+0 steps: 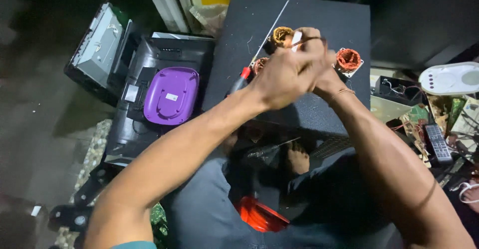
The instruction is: Winding and untangling copper wire onto motor stator coils for repair
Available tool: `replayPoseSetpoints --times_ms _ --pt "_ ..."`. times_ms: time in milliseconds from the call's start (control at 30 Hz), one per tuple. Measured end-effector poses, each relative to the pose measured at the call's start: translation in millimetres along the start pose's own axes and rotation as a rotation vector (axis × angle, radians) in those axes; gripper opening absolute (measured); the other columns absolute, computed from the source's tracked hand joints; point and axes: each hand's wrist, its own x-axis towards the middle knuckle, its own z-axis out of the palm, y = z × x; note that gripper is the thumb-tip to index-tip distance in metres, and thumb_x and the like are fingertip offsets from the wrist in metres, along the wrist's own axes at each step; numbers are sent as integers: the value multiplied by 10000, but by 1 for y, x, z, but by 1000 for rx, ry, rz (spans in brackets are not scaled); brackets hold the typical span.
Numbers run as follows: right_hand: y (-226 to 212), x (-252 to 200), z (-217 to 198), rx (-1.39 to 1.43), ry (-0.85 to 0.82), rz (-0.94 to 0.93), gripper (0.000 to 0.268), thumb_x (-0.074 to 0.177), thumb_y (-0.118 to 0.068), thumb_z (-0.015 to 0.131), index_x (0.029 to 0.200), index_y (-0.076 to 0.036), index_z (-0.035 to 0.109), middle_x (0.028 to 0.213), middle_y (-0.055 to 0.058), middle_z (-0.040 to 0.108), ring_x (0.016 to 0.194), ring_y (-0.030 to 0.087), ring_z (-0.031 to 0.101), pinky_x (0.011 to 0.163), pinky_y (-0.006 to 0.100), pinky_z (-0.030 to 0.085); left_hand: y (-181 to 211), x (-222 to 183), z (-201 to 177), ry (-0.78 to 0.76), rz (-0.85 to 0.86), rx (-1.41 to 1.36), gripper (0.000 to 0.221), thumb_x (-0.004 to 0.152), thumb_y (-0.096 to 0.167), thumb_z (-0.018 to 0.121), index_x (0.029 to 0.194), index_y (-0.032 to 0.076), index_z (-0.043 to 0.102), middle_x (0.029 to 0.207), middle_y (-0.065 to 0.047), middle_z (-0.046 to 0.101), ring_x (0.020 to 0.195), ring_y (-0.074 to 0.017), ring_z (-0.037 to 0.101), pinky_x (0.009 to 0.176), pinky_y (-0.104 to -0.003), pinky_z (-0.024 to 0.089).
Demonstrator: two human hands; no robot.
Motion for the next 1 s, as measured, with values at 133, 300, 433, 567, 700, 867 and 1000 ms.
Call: replayPoseSetpoints --times_ms 133,300,433,567,700,867,1000 --pt "-28 -14 -20 34 15 -57 566 928 -23 764 1298 9 338 1143 172 471 936 216 598 782 304 607 1 -10 -5 -246 322 216 509 1045 335 480 586 116 505 517 -11 479 452 -157 441 546 -359 381" --pt "-52 -18 -36 -193 253 -75 545 793 -77 652 1283 -22 421 1220 163 451 1055 242 521 897 344 495 -3 -10 -11 -168 544 763 619 1059 489 525 710 28 746 834 -105 663 916 -284 581 1010 -443 424" --pt "-56 -18 -40 -185 261 -141 560 853 -256 634 1310 -10 423 1241 159 436 1090 243 490 941 362 477 -4 -12 -10 -64 536 785 637 1072 474 518 700 2 730 1272 -185 614 1236 -339 517 1075 -504 429" --pt "-53 -13 -42 -220 404 -157 503 907 -163 762 1265 -34 433 1189 143 468 1010 223 528 869 340 480 2 -11 -10 94 390 700 491 1080 317 603 751 -36 696 1478 -195 466 1354 -377 465 1103 -519 493" --pt "-50 -14 -48 -229 427 -174 579 998 -360 811 1255 -48 397 1177 144 463 1011 214 512 880 344 479 -1 -9 -12 135 123 519 359 1035 189 546 800 -57 660 1265 -245 562 1108 -395 620 925 -509 547" --pt "-48 -14 -47 -151 397 -90 577 962 -187 890 1240 -65 399 1153 136 539 987 197 607 852 318 532 -20 -4 -20 250 -54 290 179 914 152 692 760 125 607 861 -32 700 742 -142 658 643 -306 534" --pt "-40 -14 -49 -226 419 -30 594 942 -220 894 1224 -78 391 1132 129 536 968 200 605 840 333 531 -18 -3 -32 311 -199 -110 461 907 -40 735 1287 107 518 845 -70 735 668 -149 765 577 -246 695"
